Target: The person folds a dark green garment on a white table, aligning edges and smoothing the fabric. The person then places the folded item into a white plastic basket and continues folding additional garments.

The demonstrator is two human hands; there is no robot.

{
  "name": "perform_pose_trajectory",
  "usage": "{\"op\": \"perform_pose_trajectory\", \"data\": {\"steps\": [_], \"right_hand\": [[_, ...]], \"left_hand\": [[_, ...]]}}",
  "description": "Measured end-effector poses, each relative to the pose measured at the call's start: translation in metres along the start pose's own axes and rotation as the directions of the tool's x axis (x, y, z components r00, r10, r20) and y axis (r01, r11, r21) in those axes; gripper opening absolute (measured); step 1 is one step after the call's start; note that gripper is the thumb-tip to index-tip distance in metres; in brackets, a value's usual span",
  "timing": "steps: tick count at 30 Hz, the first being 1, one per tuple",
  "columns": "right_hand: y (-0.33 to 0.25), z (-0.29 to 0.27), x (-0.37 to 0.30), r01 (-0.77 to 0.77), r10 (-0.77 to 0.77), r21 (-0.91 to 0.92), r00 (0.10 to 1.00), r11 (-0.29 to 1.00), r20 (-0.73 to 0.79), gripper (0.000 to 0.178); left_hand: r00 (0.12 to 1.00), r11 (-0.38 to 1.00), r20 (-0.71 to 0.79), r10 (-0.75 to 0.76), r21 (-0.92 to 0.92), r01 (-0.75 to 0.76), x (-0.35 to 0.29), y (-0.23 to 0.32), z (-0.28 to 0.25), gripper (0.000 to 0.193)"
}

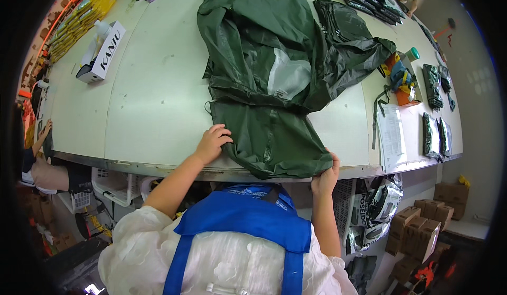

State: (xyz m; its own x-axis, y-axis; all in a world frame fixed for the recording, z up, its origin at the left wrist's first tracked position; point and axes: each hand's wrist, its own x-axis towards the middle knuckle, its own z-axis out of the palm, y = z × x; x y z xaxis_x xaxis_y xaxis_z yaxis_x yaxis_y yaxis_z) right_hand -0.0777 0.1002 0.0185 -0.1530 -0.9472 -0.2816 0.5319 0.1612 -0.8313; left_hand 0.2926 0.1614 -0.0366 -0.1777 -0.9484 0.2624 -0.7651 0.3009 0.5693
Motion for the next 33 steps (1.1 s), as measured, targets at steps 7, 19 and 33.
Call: {"op": "perform_pose_trajectory", "data": {"steps": [7, 19, 33], "right_hand": [[-0.089, -0.051, 0.075, 0.476, 0.206, -0.873, 0.870, -0.104, 0.449, 0.039], [0.011, 0.055, -0.010, 0.833, 0.508, -0.539, 0.413, 0.124, 0.756, 0.044], [-0.048, -0.032, 0.057, 0.388, -0.103, -0.911, 0.921, 0.141, 0.377, 0.050]], "left_hand": [[0.912, 0.994, 0.411, -0.005, -0.101, 0.051, 0.015, -0.004, -0.053, 0.009], [0.938, 0.952, 0.342, -0.053, -0.268, 0.151, 0.045, 0.004, -0.041, 0.026], [0.934, 0.950, 0.237, 0.269, -0.225, -0.216, 0.045, 0.103, 0.059, 0.028]]}}
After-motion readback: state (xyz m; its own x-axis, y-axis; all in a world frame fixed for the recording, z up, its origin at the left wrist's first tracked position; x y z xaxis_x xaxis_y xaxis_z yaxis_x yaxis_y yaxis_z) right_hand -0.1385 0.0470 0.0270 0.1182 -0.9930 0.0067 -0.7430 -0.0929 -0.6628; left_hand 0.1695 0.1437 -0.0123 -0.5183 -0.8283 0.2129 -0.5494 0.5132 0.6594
